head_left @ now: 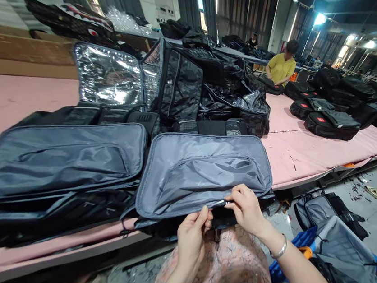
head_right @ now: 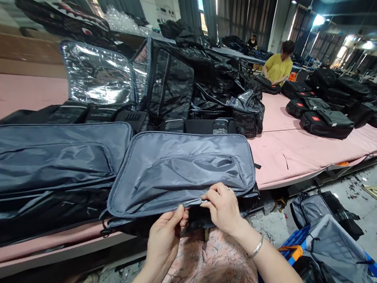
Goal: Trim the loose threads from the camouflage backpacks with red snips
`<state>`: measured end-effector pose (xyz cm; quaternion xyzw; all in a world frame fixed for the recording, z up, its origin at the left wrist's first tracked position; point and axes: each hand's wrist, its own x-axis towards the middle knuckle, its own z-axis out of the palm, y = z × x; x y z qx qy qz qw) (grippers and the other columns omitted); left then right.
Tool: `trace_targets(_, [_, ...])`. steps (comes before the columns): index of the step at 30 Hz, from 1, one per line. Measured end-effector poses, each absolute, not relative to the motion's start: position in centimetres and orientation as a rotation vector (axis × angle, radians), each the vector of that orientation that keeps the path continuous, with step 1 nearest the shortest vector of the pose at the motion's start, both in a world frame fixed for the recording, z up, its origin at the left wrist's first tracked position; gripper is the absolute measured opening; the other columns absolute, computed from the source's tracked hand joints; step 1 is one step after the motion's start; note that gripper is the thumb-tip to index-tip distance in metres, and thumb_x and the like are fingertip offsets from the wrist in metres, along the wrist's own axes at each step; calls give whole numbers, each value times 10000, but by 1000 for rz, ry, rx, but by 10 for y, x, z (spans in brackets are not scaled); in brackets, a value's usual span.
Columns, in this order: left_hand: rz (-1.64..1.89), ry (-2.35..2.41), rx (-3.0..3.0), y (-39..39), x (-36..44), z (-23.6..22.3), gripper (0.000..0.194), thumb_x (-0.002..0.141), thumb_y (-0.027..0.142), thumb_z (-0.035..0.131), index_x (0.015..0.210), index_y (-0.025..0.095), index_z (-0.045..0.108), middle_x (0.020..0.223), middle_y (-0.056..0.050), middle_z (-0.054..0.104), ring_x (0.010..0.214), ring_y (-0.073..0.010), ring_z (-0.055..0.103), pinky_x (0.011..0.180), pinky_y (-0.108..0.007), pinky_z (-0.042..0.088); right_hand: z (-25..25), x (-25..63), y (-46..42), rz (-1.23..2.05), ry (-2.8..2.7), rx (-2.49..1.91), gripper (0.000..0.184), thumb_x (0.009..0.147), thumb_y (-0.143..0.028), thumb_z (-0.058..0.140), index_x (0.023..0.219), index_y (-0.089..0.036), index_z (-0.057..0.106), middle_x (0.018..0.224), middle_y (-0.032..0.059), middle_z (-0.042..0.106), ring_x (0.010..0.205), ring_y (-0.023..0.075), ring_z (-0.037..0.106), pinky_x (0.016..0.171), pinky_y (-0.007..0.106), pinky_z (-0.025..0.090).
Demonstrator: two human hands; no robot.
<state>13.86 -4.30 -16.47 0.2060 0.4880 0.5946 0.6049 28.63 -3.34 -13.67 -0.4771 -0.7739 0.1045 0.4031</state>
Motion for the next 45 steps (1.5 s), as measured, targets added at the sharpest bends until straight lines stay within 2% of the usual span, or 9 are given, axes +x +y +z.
trace_targets(5, [1412,1192,455,-50,152,-164,412,536,457,760,685,112,594,623,-3,609,504,-64,526,476,-162,418,-137,302,-44,387,-1687,-1215,128,834,-142,497,931,-183,568,892,48,493,848,163,506,773,291,416])
trace_targets(8, [1421,1199,432,-53,166,-164,403,552,411,764,768,119,591,757,-37,649,625,-123,623,575,-213,494,-141,316,-50,405,-1623,-1291,134,817,-128,516,923,-188,571,890,43,490,829,157,501,767,285,419])
trace_targets(10, [1447,1174,399,-51,174,-165,393,547,364,775,790,132,571,764,-30,647,687,-148,642,639,-254,520,-144,323,-52,416,-1647,-1311,135,813,-120,518,919,-184,572,894,44,496,836,157,505,774,283,421])
trace_targets(15, [1500,1147,382,-43,185,-166,372,533,295,778,780,159,535,723,3,634,700,-127,625,673,-279,526,-150,325,-53,365,-1830,-1364,102,823,-117,508,853,-184,580,861,39,524,816,161,513,746,280,427])
trace_targets(23, [1555,1138,438,-40,184,-165,342,534,259,762,764,155,531,686,20,622,673,-95,604,690,-220,477,-146,319,-48,131,-1942,-1457,85,833,-162,536,899,-174,589,902,54,527,838,177,503,716,287,410])
trace_targets(45, [1542,1090,495,-42,180,-164,401,525,259,780,822,144,538,724,6,641,675,-102,605,745,-250,473,-129,318,-43,107,-2057,-1435,73,846,-188,526,888,-165,580,898,58,524,824,180,498,730,293,409])
